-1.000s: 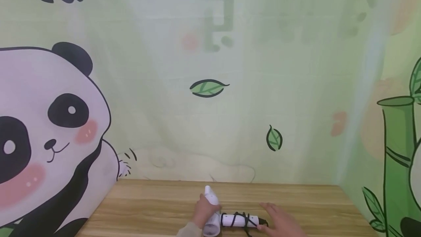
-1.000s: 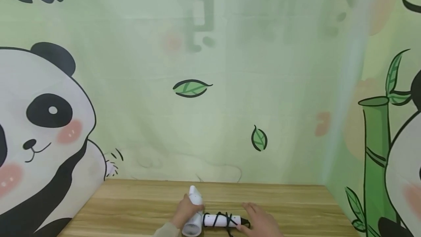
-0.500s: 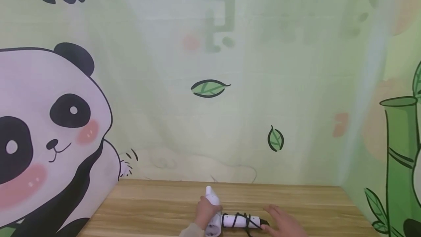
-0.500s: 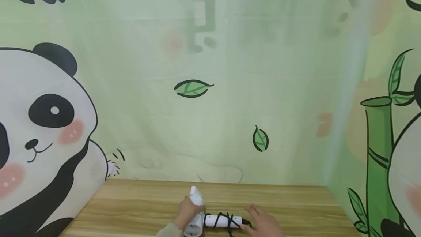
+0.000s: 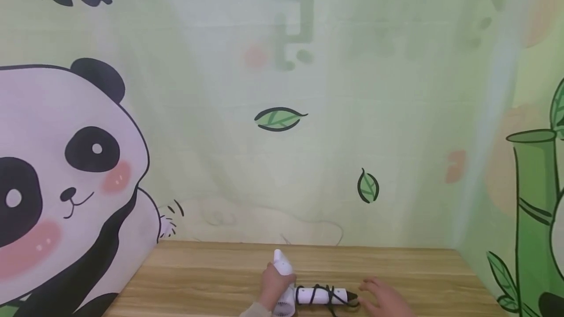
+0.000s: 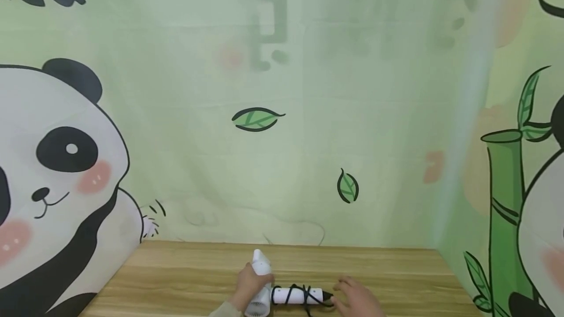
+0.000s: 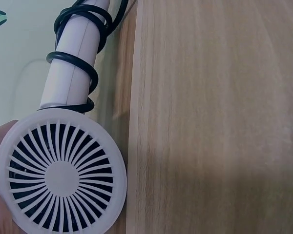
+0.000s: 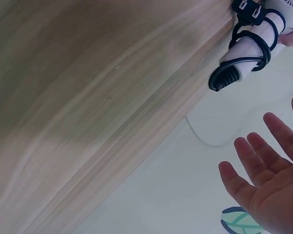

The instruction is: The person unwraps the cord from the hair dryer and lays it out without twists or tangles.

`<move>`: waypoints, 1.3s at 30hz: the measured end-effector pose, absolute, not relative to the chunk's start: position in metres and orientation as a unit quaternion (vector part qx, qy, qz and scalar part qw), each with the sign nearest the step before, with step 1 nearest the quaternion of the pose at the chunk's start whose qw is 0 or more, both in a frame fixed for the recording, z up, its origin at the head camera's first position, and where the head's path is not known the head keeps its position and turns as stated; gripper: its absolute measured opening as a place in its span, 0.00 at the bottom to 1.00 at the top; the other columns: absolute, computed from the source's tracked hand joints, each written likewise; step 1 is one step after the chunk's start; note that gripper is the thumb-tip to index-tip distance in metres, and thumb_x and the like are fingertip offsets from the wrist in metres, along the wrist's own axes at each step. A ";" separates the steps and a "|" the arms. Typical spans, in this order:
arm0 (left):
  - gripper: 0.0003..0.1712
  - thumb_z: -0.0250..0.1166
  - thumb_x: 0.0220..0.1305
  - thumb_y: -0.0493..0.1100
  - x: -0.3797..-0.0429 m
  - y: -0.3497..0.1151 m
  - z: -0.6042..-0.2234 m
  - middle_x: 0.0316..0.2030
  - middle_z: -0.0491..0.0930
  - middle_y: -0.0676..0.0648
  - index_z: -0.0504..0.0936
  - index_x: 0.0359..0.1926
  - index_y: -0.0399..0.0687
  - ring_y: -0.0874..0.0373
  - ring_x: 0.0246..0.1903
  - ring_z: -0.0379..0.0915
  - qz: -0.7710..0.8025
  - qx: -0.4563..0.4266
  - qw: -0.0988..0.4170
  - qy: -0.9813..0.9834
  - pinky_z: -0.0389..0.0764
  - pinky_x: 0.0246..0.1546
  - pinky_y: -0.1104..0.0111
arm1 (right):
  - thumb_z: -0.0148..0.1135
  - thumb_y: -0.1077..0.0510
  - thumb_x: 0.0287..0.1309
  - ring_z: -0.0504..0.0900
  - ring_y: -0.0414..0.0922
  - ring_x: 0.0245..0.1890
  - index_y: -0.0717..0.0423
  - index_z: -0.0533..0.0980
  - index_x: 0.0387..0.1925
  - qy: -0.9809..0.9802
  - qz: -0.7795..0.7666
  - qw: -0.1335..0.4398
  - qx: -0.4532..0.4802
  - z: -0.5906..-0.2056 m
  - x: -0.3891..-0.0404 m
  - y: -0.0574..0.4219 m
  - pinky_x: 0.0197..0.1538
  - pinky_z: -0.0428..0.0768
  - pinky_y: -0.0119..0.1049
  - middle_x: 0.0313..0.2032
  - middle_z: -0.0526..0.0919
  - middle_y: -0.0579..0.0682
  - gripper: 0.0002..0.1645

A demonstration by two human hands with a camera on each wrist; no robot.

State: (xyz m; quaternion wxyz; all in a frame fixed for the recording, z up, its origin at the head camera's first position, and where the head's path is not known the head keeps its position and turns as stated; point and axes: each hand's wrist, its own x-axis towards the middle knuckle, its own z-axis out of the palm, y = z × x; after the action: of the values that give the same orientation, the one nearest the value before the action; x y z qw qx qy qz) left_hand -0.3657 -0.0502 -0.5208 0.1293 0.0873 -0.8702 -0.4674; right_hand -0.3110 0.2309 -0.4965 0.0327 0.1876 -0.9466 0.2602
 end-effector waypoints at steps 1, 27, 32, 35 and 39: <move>0.39 0.73 0.44 0.40 -0.365 -0.051 -0.521 0.33 0.80 0.32 0.71 0.52 0.16 0.45 0.31 0.78 -0.468 0.089 0.130 -0.870 0.86 0.35 0.52 | 0.66 0.54 0.64 0.78 0.70 0.58 0.64 0.81 0.49 -0.947 0.261 0.031 0.186 -0.496 -0.311 0.231 0.61 0.75 0.70 0.57 0.79 0.71 0.19; 0.33 0.70 0.51 0.43 -0.372 -0.069 -0.507 0.35 0.82 0.33 0.73 0.52 0.23 0.47 0.30 0.80 -0.506 0.023 0.128 -0.853 0.86 0.31 0.54 | 0.64 0.55 0.66 0.84 0.57 0.43 0.56 0.83 0.38 -0.955 0.200 0.061 0.210 -0.497 -0.310 0.249 0.49 0.84 0.52 0.41 0.87 0.50 0.08; 0.31 0.70 0.53 0.42 -0.373 -0.070 -0.497 0.37 0.83 0.33 0.74 0.53 0.23 0.47 0.31 0.81 -0.515 0.009 0.121 -0.848 0.87 0.32 0.55 | 0.65 0.56 0.65 0.84 0.58 0.45 0.56 0.83 0.38 -0.958 0.228 0.028 0.170 -0.494 -0.310 0.245 0.53 0.82 0.57 0.42 0.87 0.51 0.07; 0.32 0.71 0.53 0.41 -0.373 -0.071 -0.492 0.38 0.83 0.32 0.74 0.53 0.23 0.47 0.32 0.81 -0.520 0.001 0.120 -0.846 0.87 0.32 0.54 | 0.65 0.56 0.64 0.84 0.58 0.48 0.55 0.83 0.38 -0.959 0.255 -0.004 0.121 -0.493 -0.311 0.241 0.57 0.80 0.60 0.42 0.87 0.51 0.06; 0.30 0.71 0.53 0.42 -0.371 -0.073 -0.488 0.37 0.83 0.32 0.74 0.52 0.23 0.47 0.32 0.81 -0.519 -0.005 0.130 -0.845 0.87 0.32 0.54 | 0.64 0.57 0.65 0.84 0.59 0.47 0.57 0.83 0.38 -0.955 0.262 -0.002 0.138 -0.492 -0.311 0.243 0.55 0.80 0.62 0.42 0.87 0.53 0.07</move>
State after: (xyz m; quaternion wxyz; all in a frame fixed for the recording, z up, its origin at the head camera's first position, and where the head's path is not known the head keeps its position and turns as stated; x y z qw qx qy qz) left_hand -0.3715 -0.0728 -0.4883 0.1301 -0.0050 -0.8446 -0.5193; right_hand -0.3113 0.2428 -0.4925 -0.0016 0.1375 -0.9551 0.2625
